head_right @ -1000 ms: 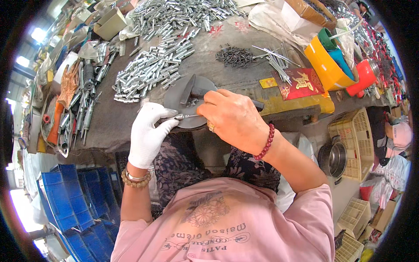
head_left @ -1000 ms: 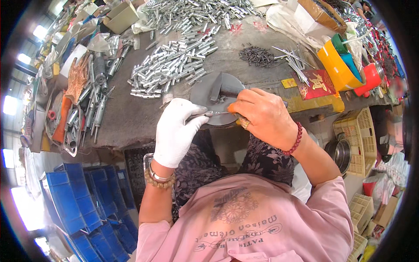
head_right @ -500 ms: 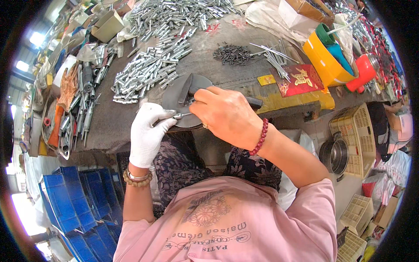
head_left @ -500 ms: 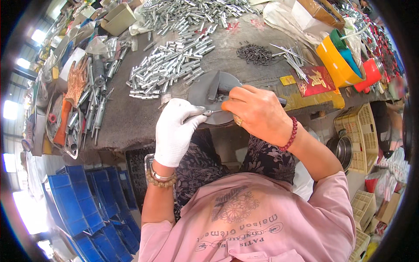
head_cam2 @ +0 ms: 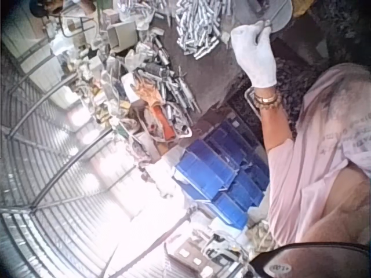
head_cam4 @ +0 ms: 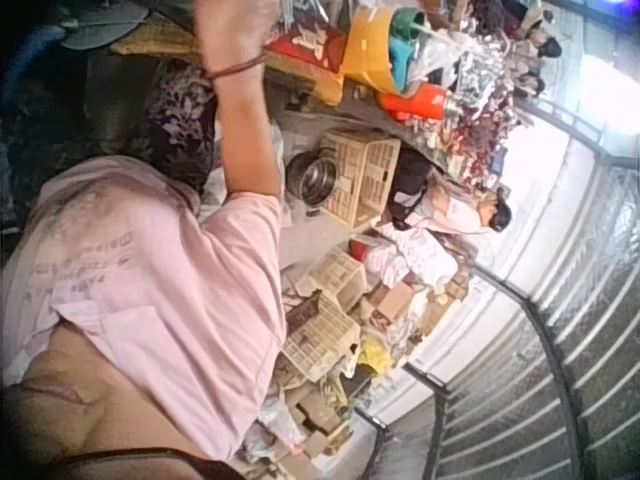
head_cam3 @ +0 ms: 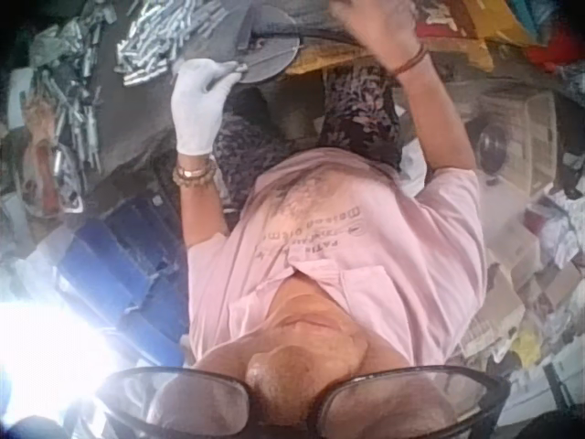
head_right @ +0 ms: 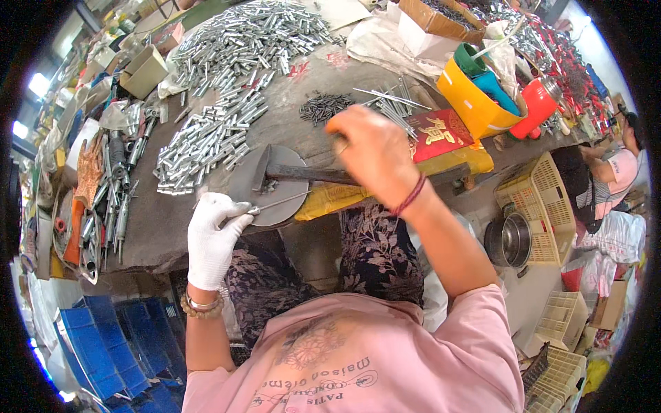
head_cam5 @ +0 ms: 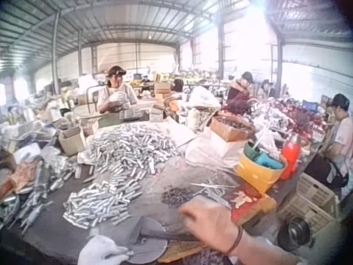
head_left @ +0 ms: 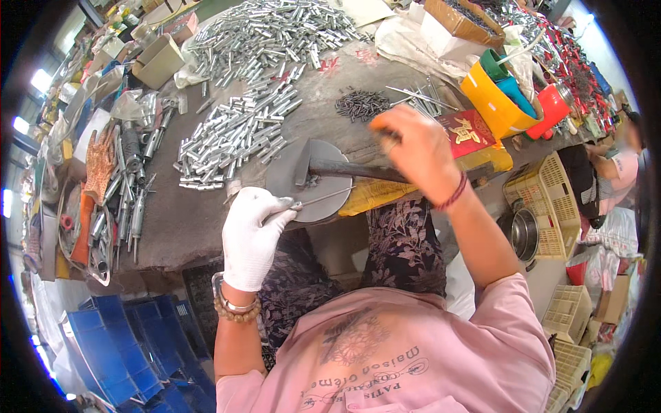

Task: The person assembles metal components by inserting pins into metal tubes, tapping them into place with a hand tool on an anvil, and placing the assembled pieces onto a metal tray. The person then hands the filled tray to a coworker before continuing to assemble more components.

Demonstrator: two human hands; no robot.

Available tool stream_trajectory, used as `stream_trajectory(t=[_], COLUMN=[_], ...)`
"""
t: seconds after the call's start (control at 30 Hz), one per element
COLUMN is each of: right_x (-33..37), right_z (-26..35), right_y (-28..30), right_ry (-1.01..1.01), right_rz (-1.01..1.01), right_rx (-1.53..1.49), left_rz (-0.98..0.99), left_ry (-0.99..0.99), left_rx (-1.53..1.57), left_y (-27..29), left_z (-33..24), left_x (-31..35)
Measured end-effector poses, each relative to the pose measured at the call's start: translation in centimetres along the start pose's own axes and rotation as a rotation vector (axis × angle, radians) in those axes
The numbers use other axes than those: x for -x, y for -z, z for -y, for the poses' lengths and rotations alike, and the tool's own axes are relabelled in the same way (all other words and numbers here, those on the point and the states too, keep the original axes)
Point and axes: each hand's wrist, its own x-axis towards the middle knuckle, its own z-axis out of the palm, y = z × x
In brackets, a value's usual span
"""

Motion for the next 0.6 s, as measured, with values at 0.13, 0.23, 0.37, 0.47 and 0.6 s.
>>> stream_trajectory(t=[0.13,0.23,0.37,0.47,0.6], right_x=[-0.7,-1.3,-1.8,-1.6,-2.1], right_z=[-4.8,-5.8,-6.0,-6.2,-2.6], right_y=[0.1,-0.8,-1.2,-1.0,0.4], right_ry=[-0.224,-0.213,-0.279,-0.202,-0.046], right_rz=[0.150,0.181,0.297,0.333,0.287], right_rx=[0.064,0.013,0.068,0.070,0.107], left_rz=[-0.006,-0.011,-0.024,-0.030,-0.023], left_ry=[-0.054,-0.052,-0.034,-0.067,-0.007], left_rx=[-0.054,-0.041,-0.017,-0.017,0.010], left_y=[0.0,-0.1,-0.2,-0.2,-0.1], left_z=[-0.1,-0.1,-0.1,0.1,-0.2], left_x=[-0.3,-0.3,-0.2,-0.2,0.0])
